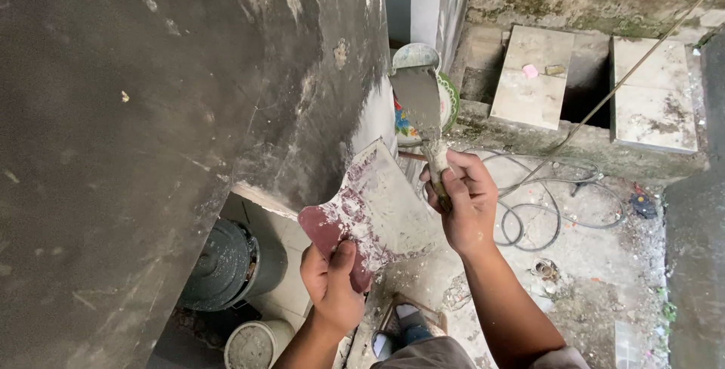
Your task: The person scrapes and mixes putty between two putty knives and applies the putty onto the concrete wall surface using a putty knife.
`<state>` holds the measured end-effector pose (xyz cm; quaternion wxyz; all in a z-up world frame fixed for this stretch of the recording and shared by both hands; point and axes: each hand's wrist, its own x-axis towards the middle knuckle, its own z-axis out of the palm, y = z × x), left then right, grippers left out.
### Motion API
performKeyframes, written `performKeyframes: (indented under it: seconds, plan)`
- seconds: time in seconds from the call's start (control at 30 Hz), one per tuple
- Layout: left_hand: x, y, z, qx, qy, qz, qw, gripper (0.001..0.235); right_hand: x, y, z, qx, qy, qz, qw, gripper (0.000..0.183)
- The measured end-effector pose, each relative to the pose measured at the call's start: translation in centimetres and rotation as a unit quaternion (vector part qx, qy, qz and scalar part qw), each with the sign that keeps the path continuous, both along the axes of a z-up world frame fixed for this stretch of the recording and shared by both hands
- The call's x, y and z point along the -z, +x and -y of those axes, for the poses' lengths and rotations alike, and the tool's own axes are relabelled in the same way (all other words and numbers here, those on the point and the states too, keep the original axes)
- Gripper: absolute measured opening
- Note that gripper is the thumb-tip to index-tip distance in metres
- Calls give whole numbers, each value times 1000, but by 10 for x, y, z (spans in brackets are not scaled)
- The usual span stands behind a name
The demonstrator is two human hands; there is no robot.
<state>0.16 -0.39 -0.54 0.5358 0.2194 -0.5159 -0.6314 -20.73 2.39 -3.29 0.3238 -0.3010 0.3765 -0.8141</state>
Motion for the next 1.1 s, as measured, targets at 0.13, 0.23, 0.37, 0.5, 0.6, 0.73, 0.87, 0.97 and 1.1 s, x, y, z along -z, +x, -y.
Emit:
performKeyframes:
  seconds: [0.13, 0.23, 0.37, 0.5, 0.6, 0.73, 0.87, 0.97, 1.1]
  plan:
    - [3, 8, -2, -35, -54, 19, 998, 15, 18, 3, 18, 63, 9, -111, 992, 28]
    - [6, 12, -9, -37, 1, -26, 999, 17, 27, 10, 29, 131, -13, -245, 961, 30]
    - [-1, 18, -11, -33, 41, -57, 997, 28, 23, 16, 50, 200, -58, -342, 916, 27]
    - [2, 28, -11, -43, 26, -59, 997, 34, 20, 20, 65, 246, -70, -409, 876, 28]
    - [5, 40, -14, -51, 80, -36, 995, 34, 19, 25, 75, 262, -87, -424, 862, 28]
    - [12, 47, -10, -60, 57, -11, 997, 32, 18, 28, 81, 269, -76, -436, 855, 29]
    - [10, 47, -9, -64, 46, 2, 997, 33, 24, 26, 81, 257, -70, -445, 855, 29]
    - [6, 47, -9, -57, 45, 6, 997, 33, 30, 24, 77, 247, -81, -436, 862, 28]
    - [6, 43, -9, -38, 55, -16, 998, 35, 34, 23, 77, 255, -81, -431, 862, 28]
